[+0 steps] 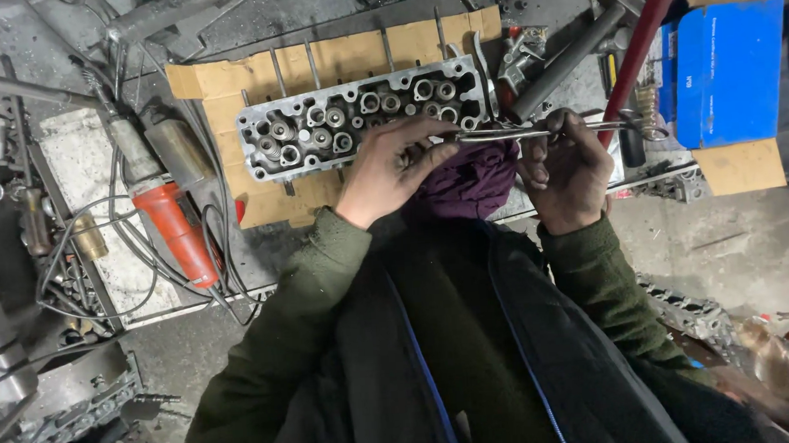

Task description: The person wipes a cylinder head on the workbench with a cloth, then uses forceps to pick small valve components from a cardboard box and fits them one by one into the valve seats of the cylinder head, pressing each part into place by hand.

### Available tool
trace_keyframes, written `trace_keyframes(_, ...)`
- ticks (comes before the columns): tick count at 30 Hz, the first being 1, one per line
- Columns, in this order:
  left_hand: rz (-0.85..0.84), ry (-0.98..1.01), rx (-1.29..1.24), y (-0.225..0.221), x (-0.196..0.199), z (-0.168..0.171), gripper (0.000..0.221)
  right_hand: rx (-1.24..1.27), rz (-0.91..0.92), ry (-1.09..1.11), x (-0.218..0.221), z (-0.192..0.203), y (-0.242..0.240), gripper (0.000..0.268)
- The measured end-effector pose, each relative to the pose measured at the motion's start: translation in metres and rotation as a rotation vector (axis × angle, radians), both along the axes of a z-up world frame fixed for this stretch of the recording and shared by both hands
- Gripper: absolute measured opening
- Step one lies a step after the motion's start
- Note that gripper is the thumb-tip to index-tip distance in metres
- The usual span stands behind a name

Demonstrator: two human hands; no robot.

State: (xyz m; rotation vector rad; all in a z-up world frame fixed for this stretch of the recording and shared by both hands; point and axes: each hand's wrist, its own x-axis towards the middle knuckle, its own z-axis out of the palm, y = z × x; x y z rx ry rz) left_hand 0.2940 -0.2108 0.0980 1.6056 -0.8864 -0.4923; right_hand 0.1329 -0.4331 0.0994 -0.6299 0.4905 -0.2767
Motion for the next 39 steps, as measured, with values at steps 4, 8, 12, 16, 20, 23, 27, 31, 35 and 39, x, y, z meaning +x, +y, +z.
trace_keyframes(4, -0.004, -0.090, -0.110, 0.005, -0.011, -0.017, 0.027, -0.014, 0.028, -0.025, -0.004, 0.001, 0.004, 0.023)
trace_keyframes(8, 0.000, -0.092, -0.168, 0.019, -0.025, -0.001, 0.025, -0.037, 0.071, -0.038, -0.013, 0.002, 0.008, 0.022)
trace_keyframes(12, 0.131, -0.205, -0.173, 0.035, -0.041, 0.010, 0.017, -0.047, 0.136, -0.040, -0.016, 0.010, 0.015, 0.022)
trace_keyframes(16, 0.228, -0.100, -0.211, 0.062, -0.052, 0.001, 0.012, -0.072, 0.170, -0.050, -0.026, 0.014, 0.017, 0.021)
trace_keyframes(20, 0.287, 0.175, -0.185, 0.106, -0.068, 0.002, 0.012, -0.073, 0.123, -0.076, -0.030, 0.016, 0.011, 0.022)
trace_keyframes(23, 0.264, 0.419, -0.276, 0.128, -0.098, -0.021, 0.021, -0.106, 0.185, -0.106, -0.027, 0.022, 0.019, 0.022)
trace_keyframes(27, 0.225, 0.784, -0.552, 0.138, -0.151, -0.069, 0.034, -0.122, 0.283, -0.120, -0.028, 0.014, 0.025, 0.022)
trace_keyframes(31, 0.356, 0.883, -0.531, 0.137, -0.168, -0.054, 0.031, -0.115, 0.326, -0.097, -0.026, 0.011, 0.029, 0.025)
trace_keyframes(35, 0.553, 0.262, -0.063, 0.115, -0.156, 0.021, 0.017, -0.120, 0.399, -0.105, -0.028, 0.010, 0.035, 0.026)
trace_keyframes(39, 0.541, 0.069, -0.081, 0.098, -0.150, 0.048, 0.031, -0.153, 0.402, -0.099, -0.031, 0.009, 0.040, 0.027)
